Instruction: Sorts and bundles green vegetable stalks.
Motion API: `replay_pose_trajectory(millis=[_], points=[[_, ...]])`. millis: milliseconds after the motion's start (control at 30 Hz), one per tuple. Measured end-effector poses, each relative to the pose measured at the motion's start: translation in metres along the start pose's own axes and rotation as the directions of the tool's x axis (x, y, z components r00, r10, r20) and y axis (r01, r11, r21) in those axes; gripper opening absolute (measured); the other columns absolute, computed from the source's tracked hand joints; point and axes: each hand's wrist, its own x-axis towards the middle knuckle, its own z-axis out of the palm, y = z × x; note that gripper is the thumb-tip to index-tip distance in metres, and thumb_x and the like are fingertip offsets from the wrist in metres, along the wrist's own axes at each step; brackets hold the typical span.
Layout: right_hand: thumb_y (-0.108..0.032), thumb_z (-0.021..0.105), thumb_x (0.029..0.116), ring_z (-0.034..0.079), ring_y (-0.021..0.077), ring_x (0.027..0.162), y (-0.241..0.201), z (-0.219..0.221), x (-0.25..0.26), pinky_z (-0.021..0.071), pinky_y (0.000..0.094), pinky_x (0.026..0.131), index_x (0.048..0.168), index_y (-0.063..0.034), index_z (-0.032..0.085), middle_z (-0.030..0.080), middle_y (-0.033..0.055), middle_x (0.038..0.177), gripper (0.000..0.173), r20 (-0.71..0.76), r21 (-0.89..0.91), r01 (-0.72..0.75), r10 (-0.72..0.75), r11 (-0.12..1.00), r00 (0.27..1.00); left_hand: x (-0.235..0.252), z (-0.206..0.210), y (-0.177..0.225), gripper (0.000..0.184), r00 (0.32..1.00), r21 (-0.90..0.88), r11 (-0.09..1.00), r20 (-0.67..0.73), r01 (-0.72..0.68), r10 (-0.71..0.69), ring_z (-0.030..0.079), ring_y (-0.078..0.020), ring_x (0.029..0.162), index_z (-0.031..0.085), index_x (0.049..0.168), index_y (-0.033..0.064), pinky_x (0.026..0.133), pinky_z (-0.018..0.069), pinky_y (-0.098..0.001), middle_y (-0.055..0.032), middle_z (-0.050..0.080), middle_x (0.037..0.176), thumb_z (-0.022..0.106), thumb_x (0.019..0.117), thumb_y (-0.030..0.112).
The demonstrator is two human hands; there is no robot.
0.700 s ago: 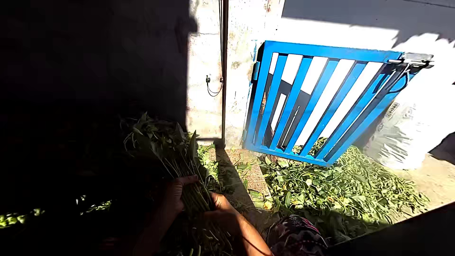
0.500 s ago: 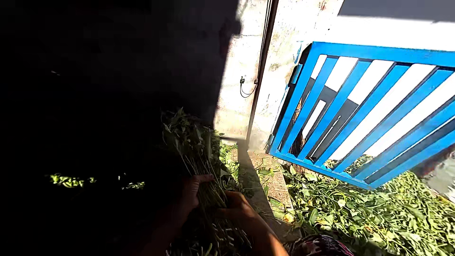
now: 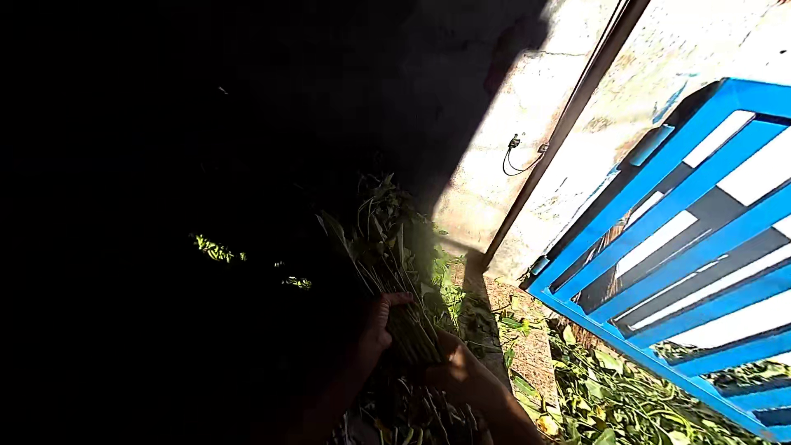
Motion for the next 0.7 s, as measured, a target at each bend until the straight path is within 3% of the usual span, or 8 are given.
replay_pose_trajectory(millis=[167,333,433,500,600,700], points=[[0.002,0.078,0.0793,0.073,0.0104,0.086,0.006,0.017,0.006,0.0623,0.0318,0.083,0.105,-0.0018,0.069,0.076,0.0020,0.092,0.028,0.029,0.097,-0.107,0.104,0.990,0.994,0.001,-0.010,-0.001,0.053,1.000,-0.077,0.997,-0.007,-0.003,0.003,0.067,-0.0314,0.099,0.061,0.119,-0.0040,0.082,0.0577,-0.0480,-0.0212,0.067,0.109,0.086,0.0720,-0.005],[-0.006,0.074,0.0859,0.072,0.0101,0.086,-0.001,0.012,0.011,0.0619,0.0331,0.081,0.104,-0.0055,0.070,0.075,0.0004,0.092,0.019,0.105,-0.057,0.009,-0.003,0.998,0.994,-0.009,-0.022,0.004,0.050,0.999,-0.266,0.963,0.004,-0.033,0.035,0.069,-0.0320,0.093,0.061,0.118,-0.0006,0.078,0.0593,-0.0500,-0.0200,0.068,0.107,0.085,0.0743,-0.003],[-0.009,0.074,0.0851,0.073,0.0084,0.086,-0.023,0.014,0.011,0.0629,0.0313,0.080,0.104,-0.0076,0.070,0.075,-0.0019,0.093,0.020,0.179,-0.153,0.020,0.008,0.988,0.984,-0.026,-0.049,0.019,0.039,0.990,-0.338,0.941,0.134,-0.001,0.049,0.071,-0.0256,0.092,0.065,0.121,0.0073,0.077,0.0603,-0.0438,-0.0134,0.071,0.107,0.079,0.0848,0.010],[-0.010,0.075,0.0847,0.072,0.0062,0.087,-0.038,0.016,0.012,0.0627,0.0290,0.080,0.104,-0.0107,0.071,0.075,-0.0042,0.093,0.020,0.236,-0.199,0.026,0.022,0.980,0.971,-0.039,-0.077,0.033,0.034,0.975,-0.336,0.942,0.209,-0.002,0.077,0.071,-0.0232,0.094,0.065,0.121,0.0087,0.080,0.0609,-0.0416,-0.0117,0.071,0.108,0.075,0.0884,0.013],[-0.011,0.076,0.0842,0.072,0.0052,0.084,-0.048,0.026,0.017,0.0628,0.0274,0.077,0.103,-0.0144,0.072,0.075,-0.0057,0.093,0.019,0.349,-0.193,0.044,0.027,0.980,0.937,-0.058,-0.126,0.044,0.032,0.943,-0.214,0.969,0.281,-0.121,0.179,0.070,-0.0255,0.098,0.064,0.122,0.0053,0.083,0.0608,-0.0461,-0.0131,0.070,0.111,0.071,0.0928,0.015],[-0.010,0.077,0.0818,0.072,0.0038,0.082,-0.059,0.048,0.019,0.0627,0.0258,0.074,0.102,-0.0163,0.071,0.075,-0.0083,0.091,0.022,0.425,-0.182,0.027,0.054,0.983,0.904,-0.078,-0.172,0.054,0.025,0.947,-0.158,0.959,0.185,-0.237,0.264,0.072,-0.0261,0.092,0.065,0.118,0.0023,0.081,0.0619,-0.0453,-0.0137,0.071,0.106,0.067,0.0935,0.008]])
